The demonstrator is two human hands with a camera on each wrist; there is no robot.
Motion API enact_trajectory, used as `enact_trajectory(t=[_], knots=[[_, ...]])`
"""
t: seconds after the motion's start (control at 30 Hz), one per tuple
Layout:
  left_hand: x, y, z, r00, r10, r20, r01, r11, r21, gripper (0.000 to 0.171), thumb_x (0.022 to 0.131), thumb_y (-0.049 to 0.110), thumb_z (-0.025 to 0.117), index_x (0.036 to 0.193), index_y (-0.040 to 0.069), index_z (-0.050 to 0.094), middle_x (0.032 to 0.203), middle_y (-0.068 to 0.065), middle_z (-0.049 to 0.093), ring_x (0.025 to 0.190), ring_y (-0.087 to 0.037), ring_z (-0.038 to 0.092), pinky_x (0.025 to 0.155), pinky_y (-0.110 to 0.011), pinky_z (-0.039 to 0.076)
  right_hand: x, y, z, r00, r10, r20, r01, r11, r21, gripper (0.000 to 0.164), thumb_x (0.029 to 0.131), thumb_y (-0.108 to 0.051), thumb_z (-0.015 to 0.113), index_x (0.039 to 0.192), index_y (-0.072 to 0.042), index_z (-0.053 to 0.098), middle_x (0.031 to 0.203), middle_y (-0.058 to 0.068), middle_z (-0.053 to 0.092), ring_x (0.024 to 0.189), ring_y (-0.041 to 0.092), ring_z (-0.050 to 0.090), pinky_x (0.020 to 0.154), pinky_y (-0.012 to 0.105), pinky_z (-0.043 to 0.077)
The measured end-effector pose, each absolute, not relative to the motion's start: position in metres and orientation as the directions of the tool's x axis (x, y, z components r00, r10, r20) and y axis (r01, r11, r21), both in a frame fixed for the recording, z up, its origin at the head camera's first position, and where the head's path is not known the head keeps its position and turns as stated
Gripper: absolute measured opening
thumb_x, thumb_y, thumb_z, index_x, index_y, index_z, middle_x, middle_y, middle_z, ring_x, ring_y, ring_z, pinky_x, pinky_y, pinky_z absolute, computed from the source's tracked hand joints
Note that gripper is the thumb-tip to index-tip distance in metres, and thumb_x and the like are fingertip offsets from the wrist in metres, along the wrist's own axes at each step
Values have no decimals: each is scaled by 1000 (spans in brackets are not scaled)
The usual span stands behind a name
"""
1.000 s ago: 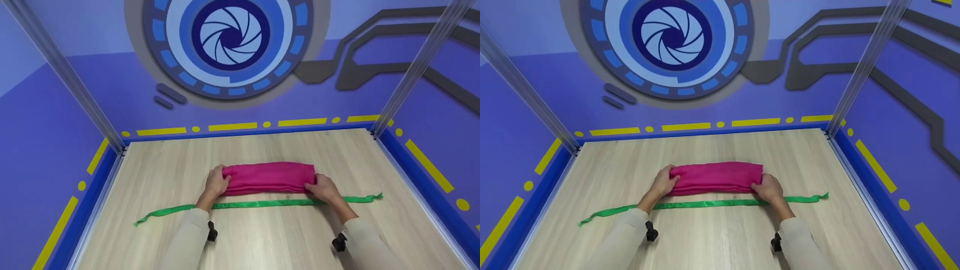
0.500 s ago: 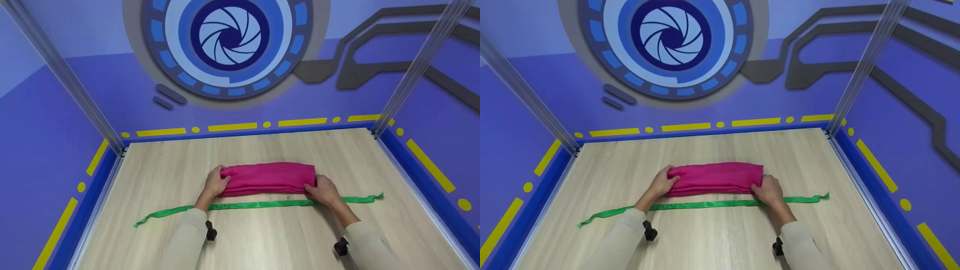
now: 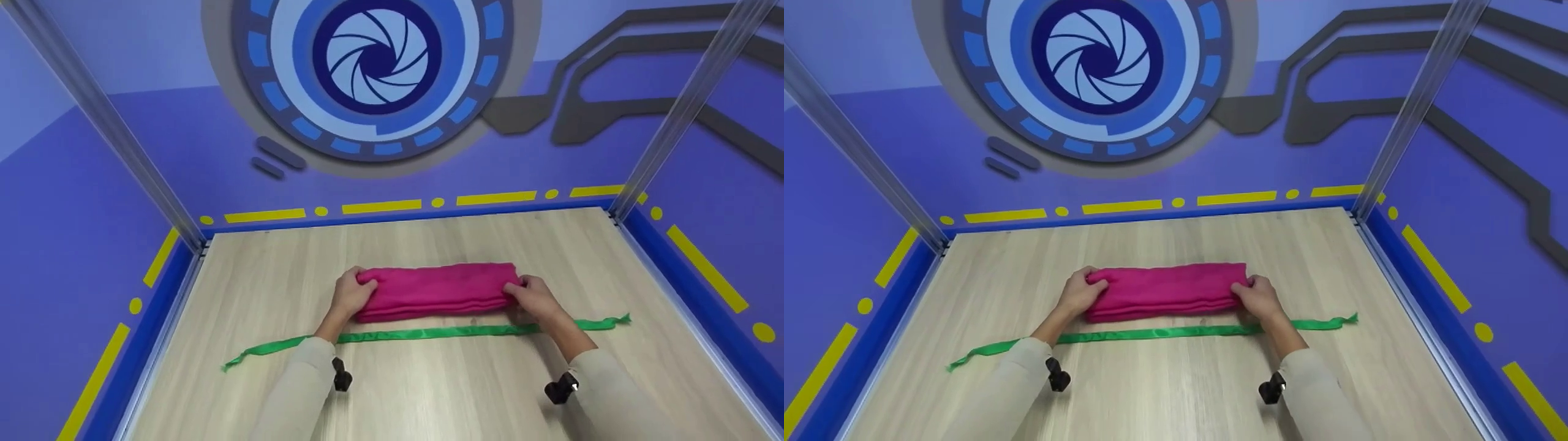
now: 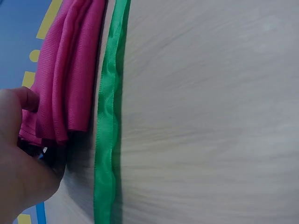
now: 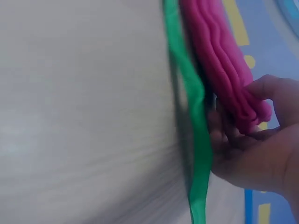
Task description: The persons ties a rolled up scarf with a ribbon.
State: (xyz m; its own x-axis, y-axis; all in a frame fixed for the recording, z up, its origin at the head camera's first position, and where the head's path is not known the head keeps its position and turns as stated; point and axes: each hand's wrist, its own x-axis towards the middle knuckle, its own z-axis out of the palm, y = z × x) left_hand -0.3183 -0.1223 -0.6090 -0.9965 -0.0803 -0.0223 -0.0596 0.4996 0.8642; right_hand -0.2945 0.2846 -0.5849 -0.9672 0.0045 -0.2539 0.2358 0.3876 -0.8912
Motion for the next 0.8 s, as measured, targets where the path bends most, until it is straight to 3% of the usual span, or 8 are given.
enact_trajectory(t=[0.27, 0.5, 0.8], knots=[[-319, -129, -589, -999, -11, -51, -51, 397, 916, 22, 101, 9, 68, 122, 2, 68, 114, -13, 69, 104, -25, 61, 95, -43, 50, -302, 285, -577, -968, 11, -249, 249, 91, -964, 19, 106, -12, 61, 114, 3, 55, 95, 4, 59, 83, 12, 61, 85, 35, 59], [-316, -132, -576, -993, 60, -103, -87, 228, 970, 25, 100, 12, 68, 124, 3, 68, 114, -9, 65, 104, -22, 57, 90, -35, 47, -306, 288, -568, -964, 13, -265, 260, -157, -953, 21, 106, -9, 61, 119, 3, 50, 101, 4, 63, 90, 11, 65, 91, 33, 58], [-305, -133, -551, -979, 98, -179, -155, 211, 965, 29, 99, 14, 70, 126, 2, 66, 113, -12, 64, 100, -22, 60, 83, -30, 52, -312, 289, -557, -975, 54, -216, 207, -134, -969, 21, 107, -10, 61, 121, 3, 51, 106, 6, 60, 93, 12, 64, 88, 32, 57]])
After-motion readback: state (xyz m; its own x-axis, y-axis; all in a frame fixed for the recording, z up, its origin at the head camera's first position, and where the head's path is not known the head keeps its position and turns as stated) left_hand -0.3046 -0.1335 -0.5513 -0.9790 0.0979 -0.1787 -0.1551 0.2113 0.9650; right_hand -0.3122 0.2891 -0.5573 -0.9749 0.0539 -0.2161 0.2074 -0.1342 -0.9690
